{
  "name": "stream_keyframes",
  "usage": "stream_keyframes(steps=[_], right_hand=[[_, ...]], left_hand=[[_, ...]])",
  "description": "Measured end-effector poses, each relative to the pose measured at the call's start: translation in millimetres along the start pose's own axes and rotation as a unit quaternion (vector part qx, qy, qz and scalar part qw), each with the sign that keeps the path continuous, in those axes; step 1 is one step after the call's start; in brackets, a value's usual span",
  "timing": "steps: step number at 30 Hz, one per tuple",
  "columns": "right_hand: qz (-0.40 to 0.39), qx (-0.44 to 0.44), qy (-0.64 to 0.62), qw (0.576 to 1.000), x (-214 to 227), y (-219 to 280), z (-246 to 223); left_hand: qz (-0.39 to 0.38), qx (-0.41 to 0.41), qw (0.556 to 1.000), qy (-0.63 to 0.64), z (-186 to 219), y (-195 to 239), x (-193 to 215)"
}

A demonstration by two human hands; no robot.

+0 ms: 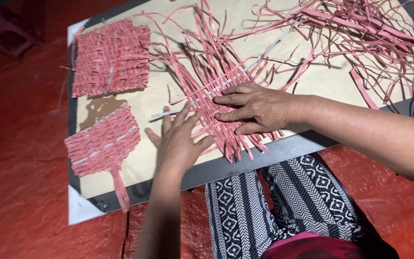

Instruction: A person is weaving pink plastic strips together on a board to create a mat.

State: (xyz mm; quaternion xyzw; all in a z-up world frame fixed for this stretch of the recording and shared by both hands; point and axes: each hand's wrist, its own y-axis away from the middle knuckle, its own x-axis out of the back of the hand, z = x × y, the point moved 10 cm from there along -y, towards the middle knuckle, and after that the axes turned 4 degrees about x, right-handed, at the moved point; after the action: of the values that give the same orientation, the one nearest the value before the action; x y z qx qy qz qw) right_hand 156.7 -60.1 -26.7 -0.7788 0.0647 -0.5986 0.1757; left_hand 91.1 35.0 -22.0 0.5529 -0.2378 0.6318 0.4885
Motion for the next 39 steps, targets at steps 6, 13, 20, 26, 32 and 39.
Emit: stream_keyframes(steps=[6, 13, 20, 26, 32, 39], right_hand=[[0.027, 0.042, -0.021, 0.999, 13.4, -5.6, -15.9], [0.041, 0.09, 0.039, 0.994, 5.9, -2.1, -16.6], [0.034, 0.084, 0.075, 0.993, -8.5, 0.5, -3.0], [0.045, 0.057, 0.095, 0.993, -22.3, 5.7, 15.7], [0.066, 0.075, 0.077, 0.992, -17.8, 3.9, 9.5], [0.068, 0.071, 0.077, 0.992, -16.8, 6.6, 9.9]], left_hand=[[-0.011, 0.003, 1.0, 0.021, -0.8, 6.0, 2.9], [-0.02, -0.002, 0.999, -0.028, -10.8, 7.4, 6.9], [-0.046, 0.014, 0.999, -0.017, -4.4, 22.6, 20.4], [-0.045, -0.007, 0.999, -0.02, -4.8, 21.4, 14.9], [-0.051, -0.021, 0.998, -0.024, -5.1, 14.4, 7.0], [-0.056, -0.015, 0.998, -0.004, -4.3, 10.3, 0.6]])
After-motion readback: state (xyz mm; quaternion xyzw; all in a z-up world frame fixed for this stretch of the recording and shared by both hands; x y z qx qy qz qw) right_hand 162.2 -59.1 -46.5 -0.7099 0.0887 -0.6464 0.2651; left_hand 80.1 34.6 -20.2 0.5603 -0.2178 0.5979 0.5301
